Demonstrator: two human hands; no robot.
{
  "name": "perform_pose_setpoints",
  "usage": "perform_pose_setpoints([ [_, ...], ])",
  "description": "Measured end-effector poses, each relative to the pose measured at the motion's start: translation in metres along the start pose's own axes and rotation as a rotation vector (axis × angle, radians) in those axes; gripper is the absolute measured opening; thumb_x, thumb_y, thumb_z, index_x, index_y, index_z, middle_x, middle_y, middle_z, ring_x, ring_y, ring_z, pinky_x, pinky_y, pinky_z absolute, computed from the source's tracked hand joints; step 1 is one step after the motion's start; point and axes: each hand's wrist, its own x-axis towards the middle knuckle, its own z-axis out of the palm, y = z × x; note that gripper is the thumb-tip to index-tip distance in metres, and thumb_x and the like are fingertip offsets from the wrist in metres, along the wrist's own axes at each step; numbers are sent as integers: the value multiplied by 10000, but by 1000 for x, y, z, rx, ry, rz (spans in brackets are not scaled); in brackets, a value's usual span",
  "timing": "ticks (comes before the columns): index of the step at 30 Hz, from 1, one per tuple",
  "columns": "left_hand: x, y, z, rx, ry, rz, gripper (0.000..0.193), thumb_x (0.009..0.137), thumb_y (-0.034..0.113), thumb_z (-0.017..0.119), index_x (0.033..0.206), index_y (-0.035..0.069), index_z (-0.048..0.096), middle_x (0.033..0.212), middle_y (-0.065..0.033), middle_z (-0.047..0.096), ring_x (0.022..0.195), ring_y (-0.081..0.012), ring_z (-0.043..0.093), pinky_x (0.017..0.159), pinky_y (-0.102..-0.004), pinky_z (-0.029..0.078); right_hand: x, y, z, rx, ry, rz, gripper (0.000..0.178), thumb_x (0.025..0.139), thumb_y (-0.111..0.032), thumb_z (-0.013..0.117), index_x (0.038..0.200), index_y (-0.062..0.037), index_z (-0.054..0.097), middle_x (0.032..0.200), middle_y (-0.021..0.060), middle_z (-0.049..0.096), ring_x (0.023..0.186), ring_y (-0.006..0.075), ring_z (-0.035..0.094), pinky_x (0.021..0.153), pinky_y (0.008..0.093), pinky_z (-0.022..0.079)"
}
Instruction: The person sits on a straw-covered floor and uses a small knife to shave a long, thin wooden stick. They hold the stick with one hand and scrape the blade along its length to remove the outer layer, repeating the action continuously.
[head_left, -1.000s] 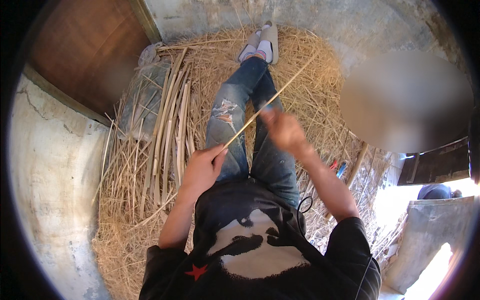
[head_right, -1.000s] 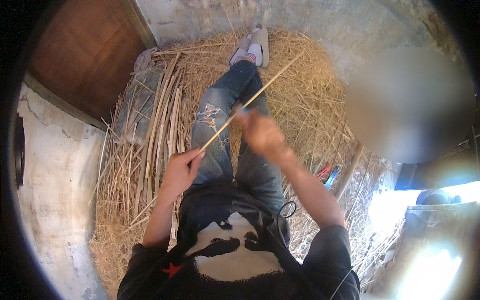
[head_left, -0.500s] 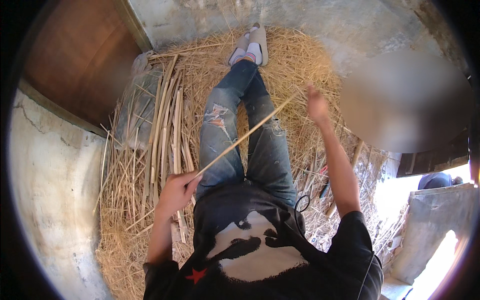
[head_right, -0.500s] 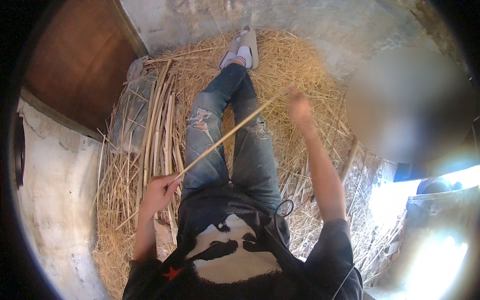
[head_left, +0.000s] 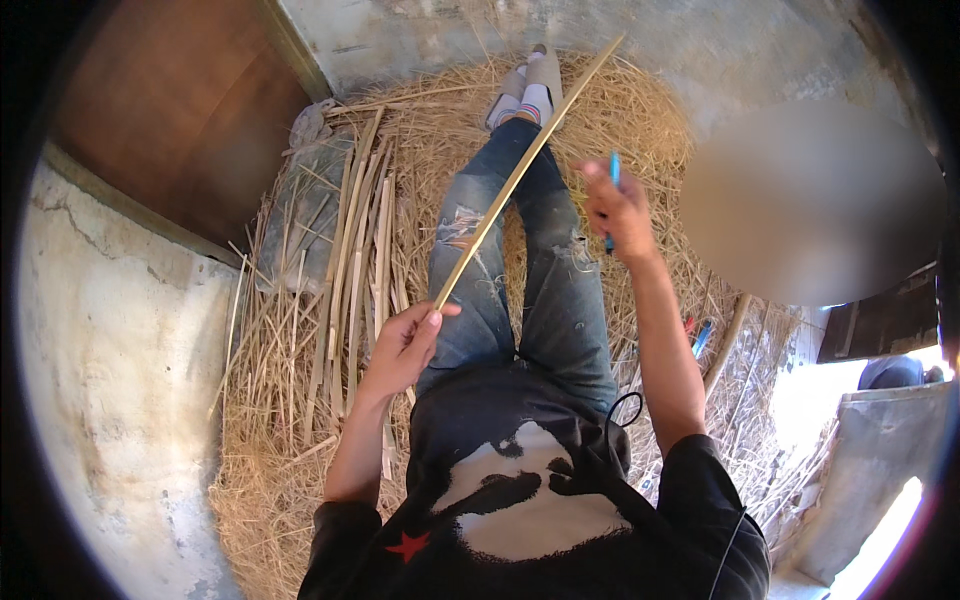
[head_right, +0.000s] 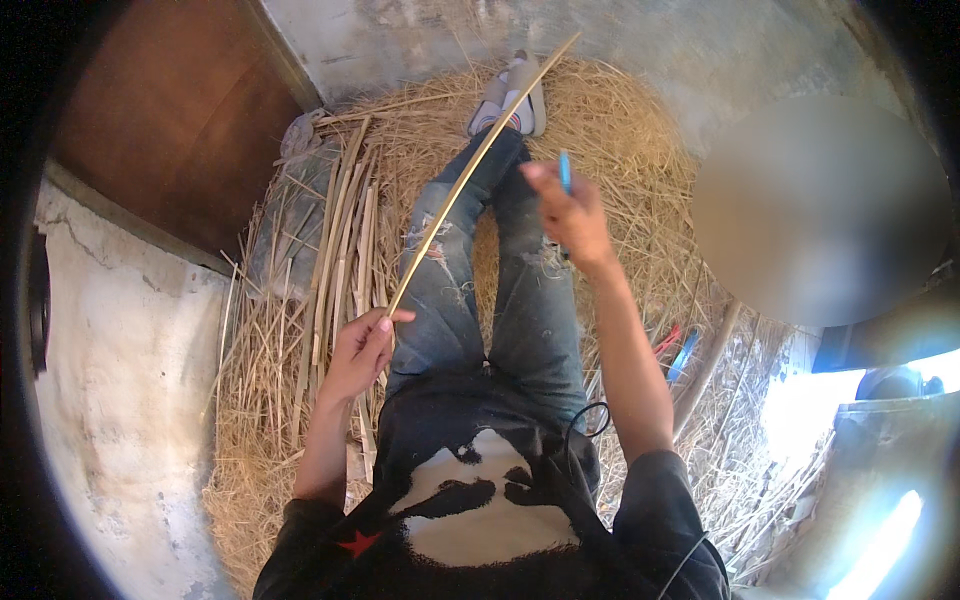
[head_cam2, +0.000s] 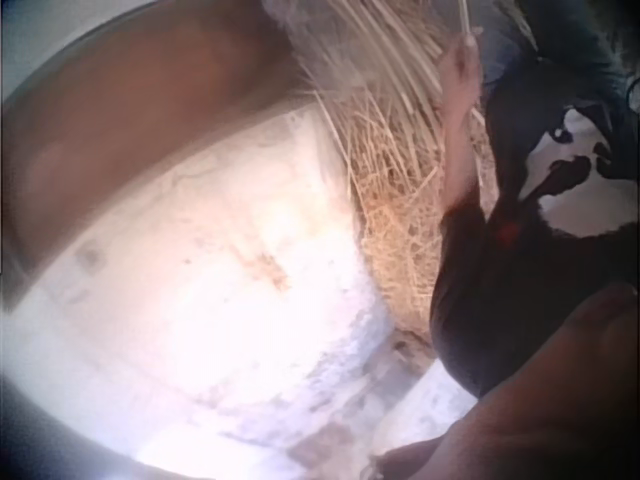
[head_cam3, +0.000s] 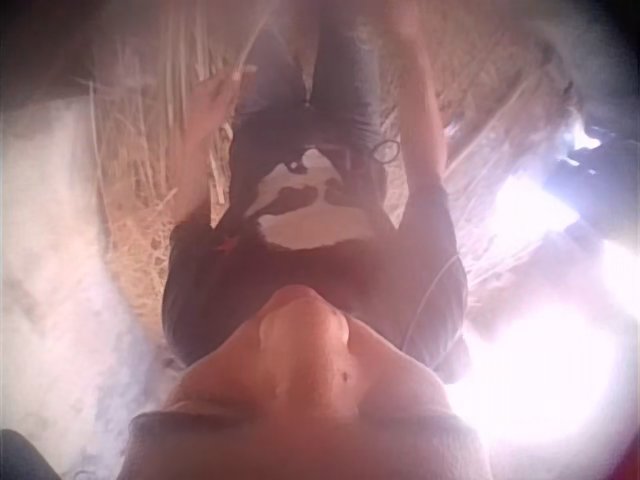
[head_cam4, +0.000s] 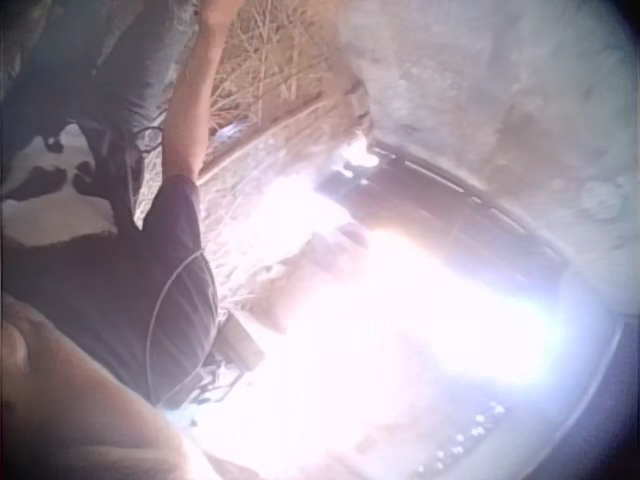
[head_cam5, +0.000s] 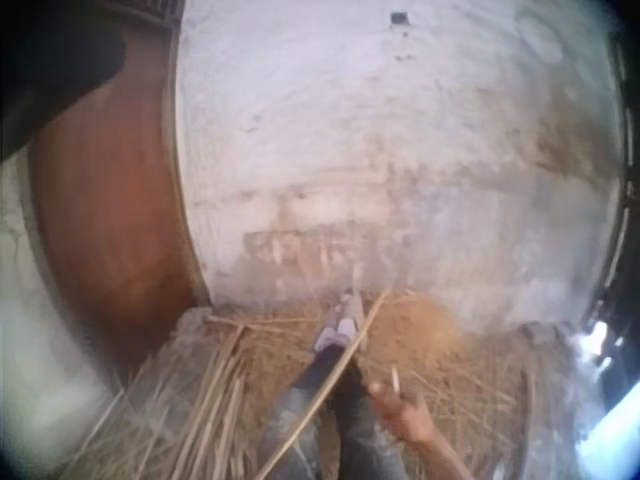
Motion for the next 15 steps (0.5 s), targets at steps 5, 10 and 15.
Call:
perform_pose_setpoints([
  [5, 10, 10, 20, -1, -16, 14, 414, 1118, 284, 477, 1408, 12, 594, 601, 68, 406, 501, -29, 383, 482, -215, 314, -18, -7, 56, -267, -167, -198, 352, 955, -347, 753, 1086, -26, 698, 634, -52, 526, 522, 81, 477, 481, 299, 369],
  [10, 15, 12, 25, -2, 17, 9, 422, 1103, 237, 521, 1447, -4, 556, 677, 58, 435, 556, -33, 426, 514, -215, 345, -37, -4, 69, -418, -141, -272, 317, 1000, -339, 692, 1048, -26, 671, 613, 17, 510, 532, 132, 484, 532, 312, 390],
  [15, 18, 1, 29, 70, 131, 54, 444, 1091, 196, 545, 1510, 53, 515, 712, 53, 448, 614, -37, 430, 561, -214, 373, -72, 19, 84, -984, -268, -354, 537, 959, -536, 649, 981, 1, 650, 643, 209, 654, 636, 425, 694, 562, 520, 540],
])
